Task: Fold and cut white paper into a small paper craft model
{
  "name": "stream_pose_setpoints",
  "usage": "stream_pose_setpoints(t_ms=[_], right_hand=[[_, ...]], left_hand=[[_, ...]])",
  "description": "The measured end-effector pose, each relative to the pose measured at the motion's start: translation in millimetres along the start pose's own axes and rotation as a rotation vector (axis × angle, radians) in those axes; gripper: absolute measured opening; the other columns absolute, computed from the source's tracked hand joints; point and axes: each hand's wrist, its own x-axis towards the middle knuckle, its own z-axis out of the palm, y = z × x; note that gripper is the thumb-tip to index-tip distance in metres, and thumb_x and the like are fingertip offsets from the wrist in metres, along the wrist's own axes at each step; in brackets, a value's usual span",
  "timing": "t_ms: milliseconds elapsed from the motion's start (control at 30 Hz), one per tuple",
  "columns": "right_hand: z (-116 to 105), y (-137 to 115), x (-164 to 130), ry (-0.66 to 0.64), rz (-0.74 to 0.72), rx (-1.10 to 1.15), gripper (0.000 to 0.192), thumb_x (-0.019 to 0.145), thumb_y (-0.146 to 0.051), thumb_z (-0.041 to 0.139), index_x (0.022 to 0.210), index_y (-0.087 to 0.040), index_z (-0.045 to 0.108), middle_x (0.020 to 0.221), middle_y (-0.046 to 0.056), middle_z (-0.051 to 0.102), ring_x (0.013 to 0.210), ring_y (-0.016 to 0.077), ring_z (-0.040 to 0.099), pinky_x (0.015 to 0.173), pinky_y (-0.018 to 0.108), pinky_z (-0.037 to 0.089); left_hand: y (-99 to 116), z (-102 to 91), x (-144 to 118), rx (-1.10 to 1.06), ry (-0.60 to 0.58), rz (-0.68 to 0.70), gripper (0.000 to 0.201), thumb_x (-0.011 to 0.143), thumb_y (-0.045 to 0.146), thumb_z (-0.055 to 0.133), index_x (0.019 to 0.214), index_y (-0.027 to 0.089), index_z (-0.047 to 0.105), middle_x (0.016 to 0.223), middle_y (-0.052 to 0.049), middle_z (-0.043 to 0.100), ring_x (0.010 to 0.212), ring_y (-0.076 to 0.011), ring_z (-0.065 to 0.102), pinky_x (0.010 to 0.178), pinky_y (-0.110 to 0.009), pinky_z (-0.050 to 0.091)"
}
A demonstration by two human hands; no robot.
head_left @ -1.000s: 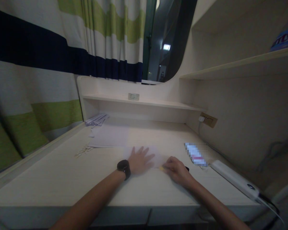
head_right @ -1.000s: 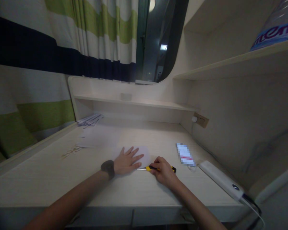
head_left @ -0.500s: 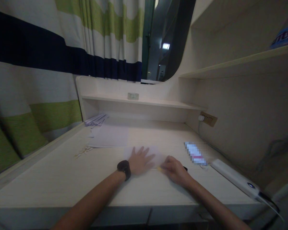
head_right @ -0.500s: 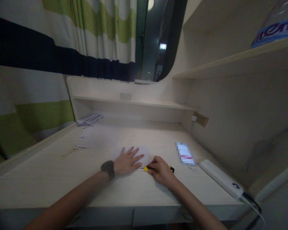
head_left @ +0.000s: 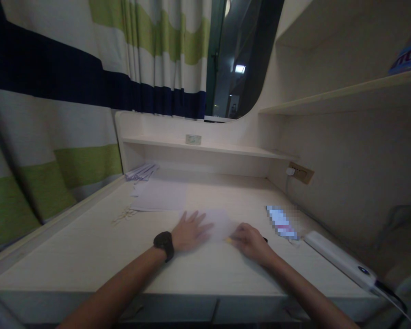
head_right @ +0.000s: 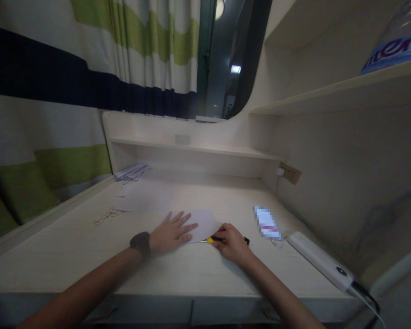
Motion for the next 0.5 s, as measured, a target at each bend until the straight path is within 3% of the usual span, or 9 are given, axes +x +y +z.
stream_pose_setpoints(t_ms=[267, 500], right_hand=[[11, -2, 11, 0.028, -0.107, 0.015, 0.022, 0.081, -0.034, 0.059, 0.097, -0.027, 0.071, 0.093, 0.007, 0.062, 0.087, 0.0209, 0.056, 0.077, 0.032, 0.043], [11, -6, -3, 0.056, -0.134, 0.053, 0.02, 0.082, -0.03, 0.057, 0.096, -0.025, 0.07, 0.093, 0.007, 0.059, 0.088, 0.0204, 0.054, 0.076, 0.031, 0.043]], left_hand=[[1, 4.9, -1, 0.032, 0.038, 0.021, 0.056, 0.088, 0.063, 0.012, 0.138, 0.042, 0.028, 0.149, -0.002, 0.019, 0.134, -0.0343, 0.016, 0.102, -0.062, 0.006], [-2, 6.7, -1, 0.031, 0.032, 0.046, 0.055, 0.088, 0.062, 0.013, 0.137, 0.044, 0.026, 0.149, -0.001, 0.02, 0.134, -0.0339, 0.017, 0.101, -0.063, 0.006]])
